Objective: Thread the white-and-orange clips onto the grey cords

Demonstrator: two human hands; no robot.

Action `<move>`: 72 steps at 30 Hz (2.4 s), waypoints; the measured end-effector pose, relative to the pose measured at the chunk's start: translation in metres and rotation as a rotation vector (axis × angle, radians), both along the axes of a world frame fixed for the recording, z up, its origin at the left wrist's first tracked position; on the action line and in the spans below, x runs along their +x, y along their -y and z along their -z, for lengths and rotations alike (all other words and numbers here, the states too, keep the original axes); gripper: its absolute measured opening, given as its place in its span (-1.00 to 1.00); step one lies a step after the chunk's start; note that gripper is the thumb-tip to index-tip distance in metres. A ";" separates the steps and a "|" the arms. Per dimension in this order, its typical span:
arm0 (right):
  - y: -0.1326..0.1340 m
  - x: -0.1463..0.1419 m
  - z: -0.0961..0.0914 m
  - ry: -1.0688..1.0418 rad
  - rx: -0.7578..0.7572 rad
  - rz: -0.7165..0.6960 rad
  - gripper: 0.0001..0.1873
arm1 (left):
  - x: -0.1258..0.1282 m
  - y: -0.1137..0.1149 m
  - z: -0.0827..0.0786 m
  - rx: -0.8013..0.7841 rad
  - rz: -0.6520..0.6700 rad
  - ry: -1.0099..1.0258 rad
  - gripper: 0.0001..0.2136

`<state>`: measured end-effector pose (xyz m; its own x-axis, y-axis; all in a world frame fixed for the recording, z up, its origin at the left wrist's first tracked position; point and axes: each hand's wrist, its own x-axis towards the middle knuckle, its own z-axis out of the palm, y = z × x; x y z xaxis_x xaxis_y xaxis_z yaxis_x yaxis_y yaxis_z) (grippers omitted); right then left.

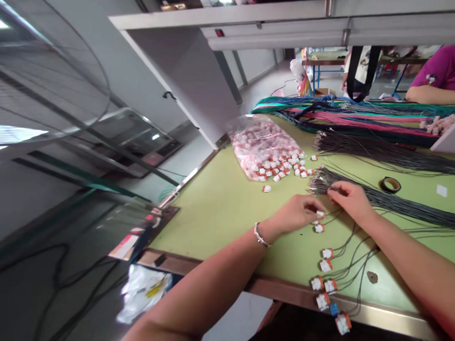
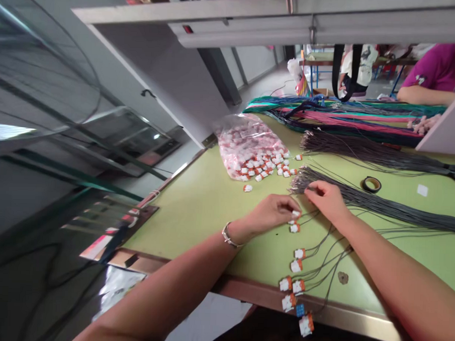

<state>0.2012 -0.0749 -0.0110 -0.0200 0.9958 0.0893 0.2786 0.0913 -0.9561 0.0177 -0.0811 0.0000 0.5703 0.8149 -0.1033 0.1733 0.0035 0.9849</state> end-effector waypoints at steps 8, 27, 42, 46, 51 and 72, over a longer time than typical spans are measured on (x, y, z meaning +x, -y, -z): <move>0.000 -0.002 -0.007 -0.169 -0.146 -0.049 -0.70 | -0.053 -0.021 -0.026 0.663 -0.281 -0.635 -0.82; 0.000 -0.009 -0.003 -0.029 -0.006 -0.076 -0.89 | -0.038 -0.032 -0.010 -0.099 -0.241 -0.069 -0.79; 0.004 -0.011 0.000 0.114 0.000 0.003 -0.90 | -0.009 -0.027 0.007 -0.499 -0.279 0.398 -0.87; 0.005 -0.011 0.000 0.164 0.005 0.007 -0.92 | -0.007 -0.025 0.006 -0.489 -0.273 0.395 -0.84; 0.006 -0.011 0.003 0.315 0.018 0.043 -0.93 | -0.006 -0.022 0.006 -0.322 -0.298 0.293 -0.79; 0.001 -0.008 0.001 0.195 -0.017 -0.034 -0.92 | 0.003 -0.021 0.009 -0.297 -0.302 0.315 -0.76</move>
